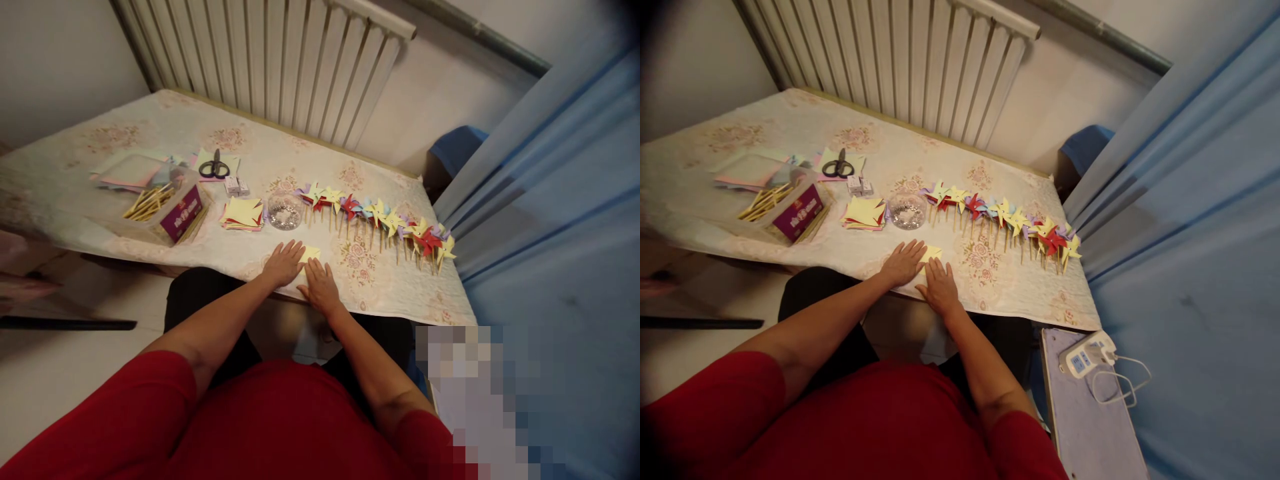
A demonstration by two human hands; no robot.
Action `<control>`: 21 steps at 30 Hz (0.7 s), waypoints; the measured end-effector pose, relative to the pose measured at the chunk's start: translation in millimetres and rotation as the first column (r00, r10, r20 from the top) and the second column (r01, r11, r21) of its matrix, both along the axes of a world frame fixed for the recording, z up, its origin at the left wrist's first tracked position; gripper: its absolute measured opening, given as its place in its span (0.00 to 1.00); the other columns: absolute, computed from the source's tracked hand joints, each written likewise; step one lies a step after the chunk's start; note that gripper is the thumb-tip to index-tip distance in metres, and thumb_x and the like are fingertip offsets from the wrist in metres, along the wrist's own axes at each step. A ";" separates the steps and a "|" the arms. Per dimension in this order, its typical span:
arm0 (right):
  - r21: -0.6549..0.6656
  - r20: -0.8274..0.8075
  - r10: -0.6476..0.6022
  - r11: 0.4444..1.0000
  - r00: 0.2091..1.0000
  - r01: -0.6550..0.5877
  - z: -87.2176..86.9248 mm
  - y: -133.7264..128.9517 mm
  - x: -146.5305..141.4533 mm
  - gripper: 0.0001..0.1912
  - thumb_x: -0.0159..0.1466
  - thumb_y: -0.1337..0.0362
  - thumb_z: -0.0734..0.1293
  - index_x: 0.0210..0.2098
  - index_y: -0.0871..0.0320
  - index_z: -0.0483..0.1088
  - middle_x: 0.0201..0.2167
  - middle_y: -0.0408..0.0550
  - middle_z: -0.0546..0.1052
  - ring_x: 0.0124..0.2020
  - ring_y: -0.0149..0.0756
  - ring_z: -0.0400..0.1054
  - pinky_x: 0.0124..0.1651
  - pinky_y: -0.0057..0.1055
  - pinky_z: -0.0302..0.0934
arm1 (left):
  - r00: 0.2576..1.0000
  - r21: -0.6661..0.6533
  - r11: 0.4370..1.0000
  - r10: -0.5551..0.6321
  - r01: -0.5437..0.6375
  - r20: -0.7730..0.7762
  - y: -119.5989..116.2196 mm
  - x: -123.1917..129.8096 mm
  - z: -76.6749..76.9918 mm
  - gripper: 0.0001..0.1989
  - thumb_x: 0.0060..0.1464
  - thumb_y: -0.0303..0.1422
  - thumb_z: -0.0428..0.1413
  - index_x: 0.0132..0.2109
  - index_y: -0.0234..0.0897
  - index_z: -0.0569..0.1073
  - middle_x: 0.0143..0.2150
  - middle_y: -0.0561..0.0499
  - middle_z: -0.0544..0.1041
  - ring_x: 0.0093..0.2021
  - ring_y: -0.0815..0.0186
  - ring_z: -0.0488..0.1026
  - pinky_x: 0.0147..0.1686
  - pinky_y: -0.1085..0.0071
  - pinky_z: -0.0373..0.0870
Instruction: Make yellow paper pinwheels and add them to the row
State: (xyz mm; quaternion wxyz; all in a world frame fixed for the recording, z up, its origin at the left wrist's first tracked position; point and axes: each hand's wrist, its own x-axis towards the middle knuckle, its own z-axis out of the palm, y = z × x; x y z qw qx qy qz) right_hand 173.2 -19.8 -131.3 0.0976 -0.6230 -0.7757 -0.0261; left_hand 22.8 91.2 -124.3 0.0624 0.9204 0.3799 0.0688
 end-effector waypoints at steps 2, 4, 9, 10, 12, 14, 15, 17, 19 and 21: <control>-0.001 0.010 0.013 1.000 1.000 -0.013 -4.3 0.1 0.5 0.33 0.73 0.52 0.59 0.70 0.66 0.55 0.72 0.64 0.56 0.74 0.51 0.45 0.73 0.58 0.39 | 1.000 0.000 1.000 -0.001 0.001 -0.010 0.2 0.1 0.4 0.29 0.68 0.41 0.40 0.72 0.38 0.59 0.76 0.44 0.54 0.76 0.54 0.47 0.71 0.48 0.45; 0.003 0.012 0.012 1.000 1.000 -0.012 -6.9 -1.2 1.6 0.33 0.73 0.52 0.59 0.70 0.66 0.55 0.72 0.64 0.56 0.74 0.51 0.45 0.73 0.58 0.39 | 1.000 -0.007 1.000 -0.002 0.002 -0.011 0.3 0.0 0.7 0.29 0.68 0.41 0.40 0.72 0.37 0.59 0.76 0.44 0.54 0.76 0.53 0.47 0.71 0.48 0.45; 0.008 0.005 0.010 1.000 1.000 -0.010 -7.2 -3.0 2.7 0.33 0.73 0.52 0.60 0.70 0.66 0.55 0.72 0.64 0.56 0.75 0.51 0.45 0.73 0.57 0.39 | 1.000 -0.013 1.000 0.002 -0.002 -0.004 0.4 -4.6 0.7 0.29 0.68 0.40 0.41 0.72 0.41 0.59 0.75 0.45 0.55 0.76 0.53 0.47 0.71 0.47 0.45; 0.010 0.004 0.012 1.000 1.000 -0.012 -6.8 -3.1 2.6 0.33 0.73 0.52 0.60 0.70 0.66 0.55 0.72 0.64 0.56 0.75 0.51 0.45 0.73 0.58 0.39 | 1.000 -0.012 1.000 0.003 -0.003 -0.007 0.5 -6.7 0.7 0.29 0.68 0.40 0.41 0.72 0.42 0.59 0.75 0.46 0.55 0.76 0.53 0.47 0.71 0.47 0.45; 0.011 0.001 0.011 1.000 1.000 -0.011 -6.0 -3.3 2.0 0.33 0.73 0.52 0.60 0.70 0.66 0.55 0.72 0.64 0.56 0.75 0.51 0.45 0.73 0.58 0.40 | 1.000 -0.010 1.000 0.002 -0.002 -0.011 0.6 -11.9 0.8 0.29 0.68 0.40 0.41 0.72 0.42 0.59 0.75 0.46 0.55 0.76 0.53 0.47 0.71 0.47 0.45; 0.007 -0.002 0.006 1.000 1.000 -0.006 -4.8 -4.1 1.2 0.33 0.73 0.53 0.60 0.70 0.65 0.55 0.72 0.64 0.56 0.74 0.52 0.46 0.73 0.58 0.40 | 1.000 -0.008 1.000 0.002 -0.002 -0.013 0.2 -17.6 1.3 0.29 0.68 0.40 0.41 0.72 0.40 0.60 0.75 0.46 0.55 0.76 0.52 0.47 0.71 0.47 0.45; 0.004 -0.003 0.001 1.000 1.000 -0.001 -4.1 -4.7 0.7 0.32 0.73 0.53 0.59 0.70 0.65 0.55 0.72 0.64 0.56 0.74 0.52 0.46 0.73 0.58 0.40 | 1.000 -0.008 1.000 0.005 -0.006 -0.014 -0.3 -20.4 1.7 0.29 0.68 0.40 0.41 0.72 0.40 0.60 0.75 0.46 0.55 0.76 0.52 0.47 0.71 0.47 0.44; -0.001 -0.003 -0.007 1.000 1.000 0.007 -2.5 -6.2 -0.1 0.32 0.73 0.53 0.59 0.70 0.66 0.55 0.72 0.64 0.56 0.74 0.52 0.46 0.73 0.58 0.40 | 1.000 -0.006 1.000 0.014 -0.014 -0.013 -2.0 -25.2 2.1 0.29 0.68 0.39 0.41 0.72 0.40 0.60 0.75 0.46 0.55 0.76 0.52 0.47 0.71 0.48 0.44; -0.003 -0.002 -0.012 1.000 1.000 0.012 -1.3 -7.7 -0.7 0.32 0.73 0.53 0.60 0.70 0.66 0.55 0.72 0.64 0.56 0.74 0.51 0.46 0.73 0.57 0.40 | 1.000 -0.003 1.000 0.024 -0.024 -0.012 -3.9 -29.1 2.1 0.28 0.68 0.39 0.41 0.72 0.39 0.60 0.75 0.46 0.55 0.76 0.52 0.47 0.72 0.49 0.45; -0.004 -0.001 -0.018 1.000 1.000 0.018 -0.6 -9.0 -1.1 0.32 0.73 0.54 0.60 0.70 0.67 0.56 0.72 0.64 0.55 0.74 0.51 0.46 0.73 0.57 0.40 | 0.999 -0.008 0.999 0.038 -0.038 -0.001 -4.5 -32.3 1.4 0.28 0.68 0.39 0.42 0.71 0.39 0.61 0.75 0.45 0.55 0.76 0.53 0.47 0.72 0.49 0.45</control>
